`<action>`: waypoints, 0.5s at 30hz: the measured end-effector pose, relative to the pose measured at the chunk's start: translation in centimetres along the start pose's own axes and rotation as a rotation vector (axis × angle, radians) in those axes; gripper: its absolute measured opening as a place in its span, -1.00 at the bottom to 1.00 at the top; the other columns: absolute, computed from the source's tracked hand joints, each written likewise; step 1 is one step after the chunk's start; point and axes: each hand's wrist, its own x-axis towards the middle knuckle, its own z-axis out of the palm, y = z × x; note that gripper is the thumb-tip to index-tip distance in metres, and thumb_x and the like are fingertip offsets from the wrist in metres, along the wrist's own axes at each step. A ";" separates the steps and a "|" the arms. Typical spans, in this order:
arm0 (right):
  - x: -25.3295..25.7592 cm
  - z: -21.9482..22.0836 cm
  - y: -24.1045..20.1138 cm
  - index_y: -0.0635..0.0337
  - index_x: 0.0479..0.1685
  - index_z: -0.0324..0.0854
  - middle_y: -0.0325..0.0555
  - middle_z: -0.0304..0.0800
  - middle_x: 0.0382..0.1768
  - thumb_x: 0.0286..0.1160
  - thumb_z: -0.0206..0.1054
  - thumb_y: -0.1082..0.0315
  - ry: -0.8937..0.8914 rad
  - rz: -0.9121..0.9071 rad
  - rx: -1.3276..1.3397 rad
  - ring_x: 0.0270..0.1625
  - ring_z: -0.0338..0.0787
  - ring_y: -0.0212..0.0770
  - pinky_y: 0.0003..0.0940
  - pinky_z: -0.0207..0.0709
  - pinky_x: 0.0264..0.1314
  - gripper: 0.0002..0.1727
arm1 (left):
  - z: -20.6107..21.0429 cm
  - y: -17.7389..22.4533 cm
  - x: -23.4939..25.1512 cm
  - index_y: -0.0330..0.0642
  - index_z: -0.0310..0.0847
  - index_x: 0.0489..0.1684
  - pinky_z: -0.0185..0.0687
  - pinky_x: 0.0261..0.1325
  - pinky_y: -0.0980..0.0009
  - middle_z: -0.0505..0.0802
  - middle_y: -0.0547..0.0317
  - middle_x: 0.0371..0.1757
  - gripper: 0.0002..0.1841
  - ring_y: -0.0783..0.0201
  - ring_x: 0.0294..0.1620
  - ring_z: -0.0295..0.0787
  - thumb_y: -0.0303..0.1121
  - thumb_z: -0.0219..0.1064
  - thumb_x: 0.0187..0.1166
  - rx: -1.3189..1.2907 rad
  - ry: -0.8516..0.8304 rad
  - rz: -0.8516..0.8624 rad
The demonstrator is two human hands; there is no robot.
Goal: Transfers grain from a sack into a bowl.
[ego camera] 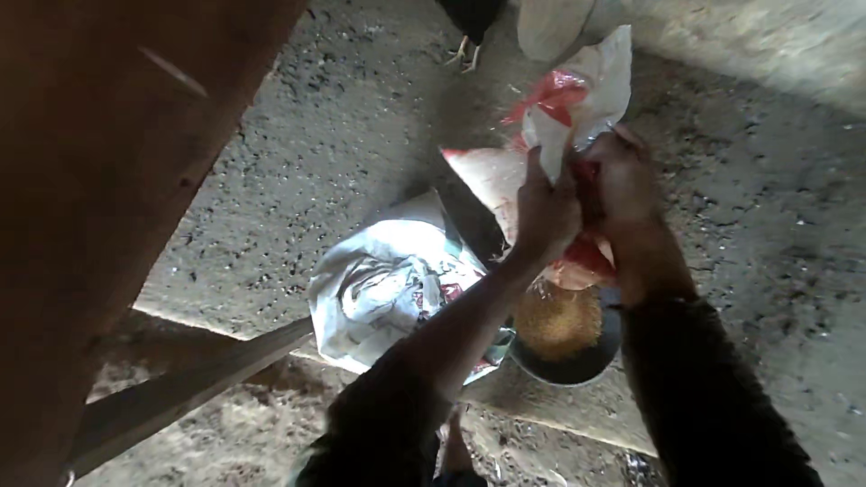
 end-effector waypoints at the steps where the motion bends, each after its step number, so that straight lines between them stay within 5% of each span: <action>1: 1.4 -0.1 1.3 -0.12 0.19 0.59 -0.35 0.66 -0.28 0.73 0.16 0.15 -0.005 0.014 -0.002 -0.36 0.67 -0.45 -0.40 0.64 -0.34 -0.78 | 0.5 -1.1 1.0 -0.02 0.16 0.73 0.76 -0.17 0.08 0.79 -0.12 -0.08 -0.50 0.09 -0.23 0.78 -0.14 0.04 0.87 0.001 0.007 -0.015; 6: 8.4 1.3 7.7 0.17 0.29 0.52 -0.11 0.63 -0.07 0.78 0.06 0.15 -0.022 0.062 -0.242 -0.14 0.65 -0.30 -0.15 0.61 -0.03 -0.65 | 0.9 -7.9 6.2 -0.09 0.16 0.67 0.71 -0.10 -0.10 0.79 -0.27 -0.07 -0.53 -0.12 -0.16 0.78 -0.17 0.05 0.87 0.007 0.039 -0.153; 8: 10.3 2.4 12.4 0.21 0.42 0.47 0.07 0.68 0.09 0.81 0.04 0.09 -0.167 0.111 -0.363 0.01 0.70 -0.12 0.01 0.62 0.11 -0.55 | -0.8 -12.2 7.3 -0.13 0.07 0.76 0.66 0.15 -0.17 0.77 -0.39 0.14 -0.45 -0.23 0.10 0.77 -0.12 0.03 0.88 0.129 -0.048 -0.291; 9: 10.6 3.1 15.0 0.19 0.59 0.38 0.17 0.67 0.27 0.84 0.04 0.03 -0.267 0.160 -0.429 0.17 0.72 0.00 0.13 0.60 0.26 -0.46 | -1.8 -14.7 7.2 -0.21 0.05 0.79 0.59 0.35 -0.19 0.69 -0.45 0.32 -0.41 -0.29 0.33 0.68 -0.14 0.04 0.87 0.222 -0.143 -0.348; 10: 10.5 4.3 17.6 0.16 0.66 0.28 0.24 0.63 0.28 0.82 0.08 -0.03 -0.343 0.214 -0.491 0.14 0.69 0.07 0.16 0.57 0.20 -0.40 | -2.8 -16.9 6.6 -0.29 0.09 0.78 0.49 0.49 -0.21 0.59 -0.51 0.46 -0.39 -0.34 0.50 0.54 -0.20 0.12 0.83 0.310 -0.232 -0.387; 12: 9.8 6.6 22.3 0.15 0.80 0.07 0.40 0.55 0.44 0.67 0.34 0.05 -0.433 0.303 -0.609 0.34 0.67 0.30 0.30 0.54 0.34 -0.19 | -4.8 -19.0 3.8 -0.39 0.20 0.73 0.25 0.68 -0.16 0.42 -0.48 0.66 -0.40 -0.31 0.71 0.30 -0.32 0.19 0.75 0.429 -0.336 -0.421; 15: 9.0 9.4 25.7 0.29 0.80 0.06 0.54 0.54 0.42 0.58 0.41 0.34 -0.455 0.255 -0.850 0.42 0.62 0.48 0.43 0.45 0.44 -0.17 | -8.6 -18.5 -4.1 -0.13 -0.04 0.90 -0.03 0.79 -0.22 0.05 -0.27 0.88 -0.31 -0.16 0.89 -0.06 -0.32 0.12 0.75 0.556 -0.351 -0.511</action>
